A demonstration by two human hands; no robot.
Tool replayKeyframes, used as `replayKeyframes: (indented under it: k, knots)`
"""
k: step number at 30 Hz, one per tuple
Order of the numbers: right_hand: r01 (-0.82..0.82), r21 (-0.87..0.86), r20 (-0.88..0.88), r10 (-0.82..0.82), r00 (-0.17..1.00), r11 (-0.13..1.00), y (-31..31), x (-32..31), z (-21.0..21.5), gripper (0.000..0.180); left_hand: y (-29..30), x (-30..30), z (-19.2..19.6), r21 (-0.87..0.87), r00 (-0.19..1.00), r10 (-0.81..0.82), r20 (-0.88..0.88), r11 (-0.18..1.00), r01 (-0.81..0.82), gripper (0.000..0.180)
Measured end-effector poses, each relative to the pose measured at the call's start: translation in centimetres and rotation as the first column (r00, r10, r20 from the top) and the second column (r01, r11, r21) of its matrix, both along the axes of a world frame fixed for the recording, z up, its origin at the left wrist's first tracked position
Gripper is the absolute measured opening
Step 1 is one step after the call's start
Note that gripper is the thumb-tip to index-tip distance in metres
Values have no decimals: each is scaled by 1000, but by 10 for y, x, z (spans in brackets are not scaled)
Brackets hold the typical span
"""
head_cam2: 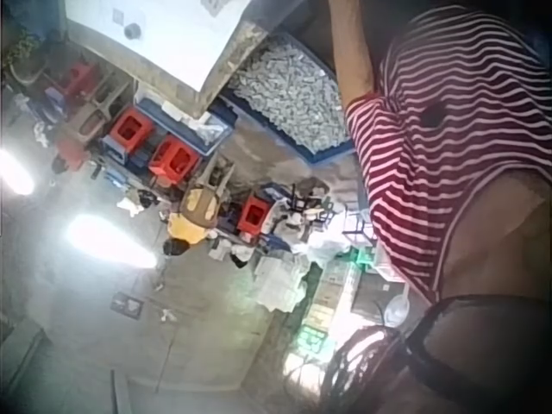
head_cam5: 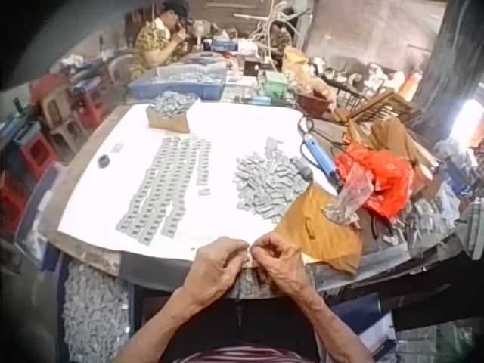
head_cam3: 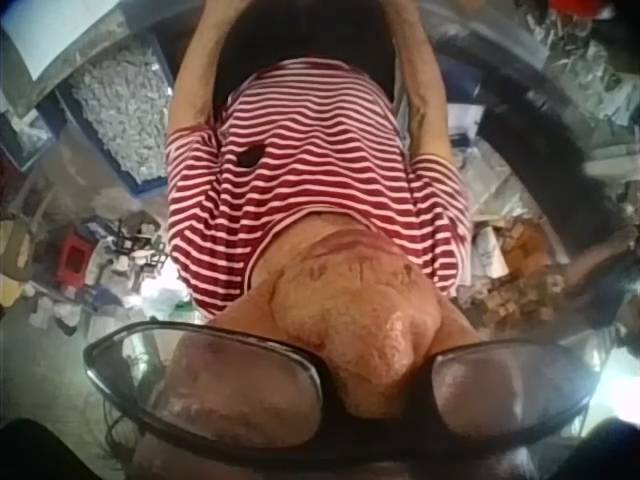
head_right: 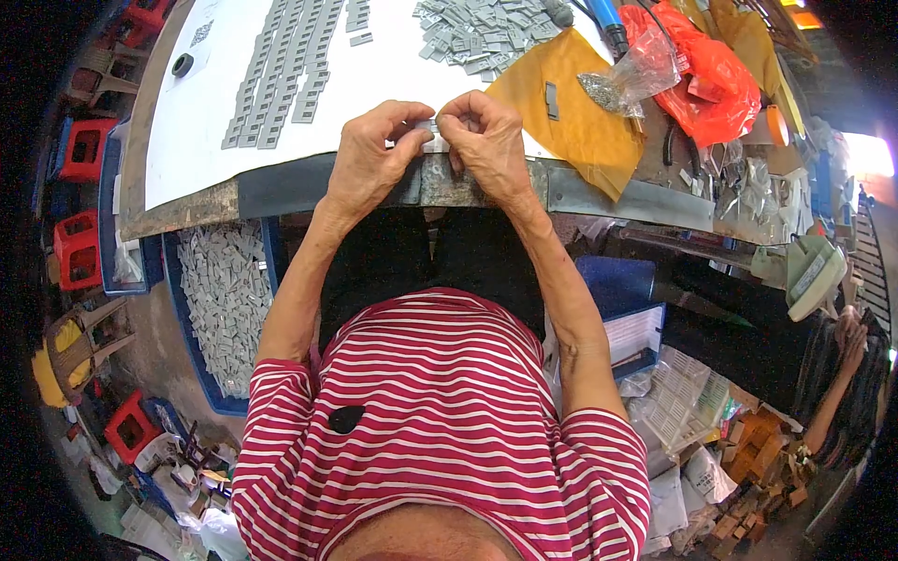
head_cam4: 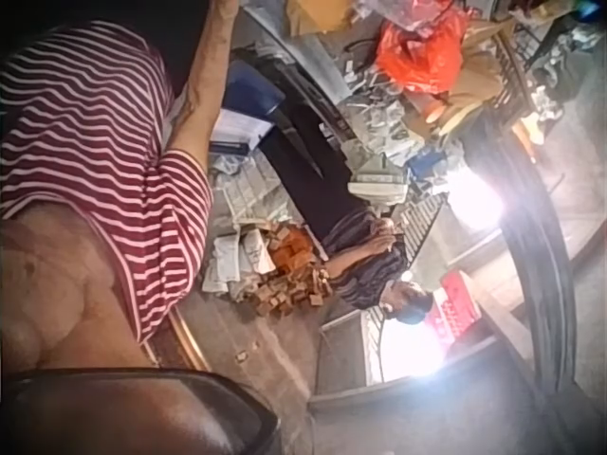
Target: Manually assemble small hardware components at a workbench in a workshop.
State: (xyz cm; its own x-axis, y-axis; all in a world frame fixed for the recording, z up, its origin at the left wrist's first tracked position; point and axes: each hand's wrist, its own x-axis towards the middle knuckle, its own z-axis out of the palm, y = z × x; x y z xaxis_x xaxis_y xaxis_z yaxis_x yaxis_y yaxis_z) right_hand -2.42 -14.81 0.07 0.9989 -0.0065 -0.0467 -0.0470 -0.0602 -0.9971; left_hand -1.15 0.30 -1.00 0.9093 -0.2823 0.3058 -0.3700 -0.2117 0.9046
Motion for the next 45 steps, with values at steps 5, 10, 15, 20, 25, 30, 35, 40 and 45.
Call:
replayKeyframes:
  k: [5,10,15,20,25,30,35,40,45]
  knots:
    - [-6,-40,-2,6,1000,999,-3,3,2,10,0,4,6,181,993,-11,115,983,-10,19]
    - [-42,75,-46,46,998,996,-5,7,0,12,3,10,6,183,986,15,166,982,-46,18]
    - [37,127,-56,-30,998,991,-2,2,-4,15,10,20,4,196,986,42,159,978,-73,18]
    - [112,-197,141,-85,986,974,-3,-12,-11,11,16,42,2,229,965,116,237,958,-171,12]
    - [211,-459,503,57,862,863,5,-30,-18,11,27,73,-16,341,937,215,277,889,-305,11]
    - [205,-447,557,91,826,871,5,-32,-25,15,39,95,-22,471,883,241,402,773,-425,14]
    - [168,-454,508,98,856,875,5,-31,-24,14,41,102,-25,533,881,267,392,715,-454,13]
    - [183,-449,525,92,846,875,5,-30,-26,14,38,101,-23,512,869,291,400,715,-476,9]
    - [169,-435,502,82,861,884,6,-31,-24,14,39,105,-19,576,875,277,398,667,-473,8]
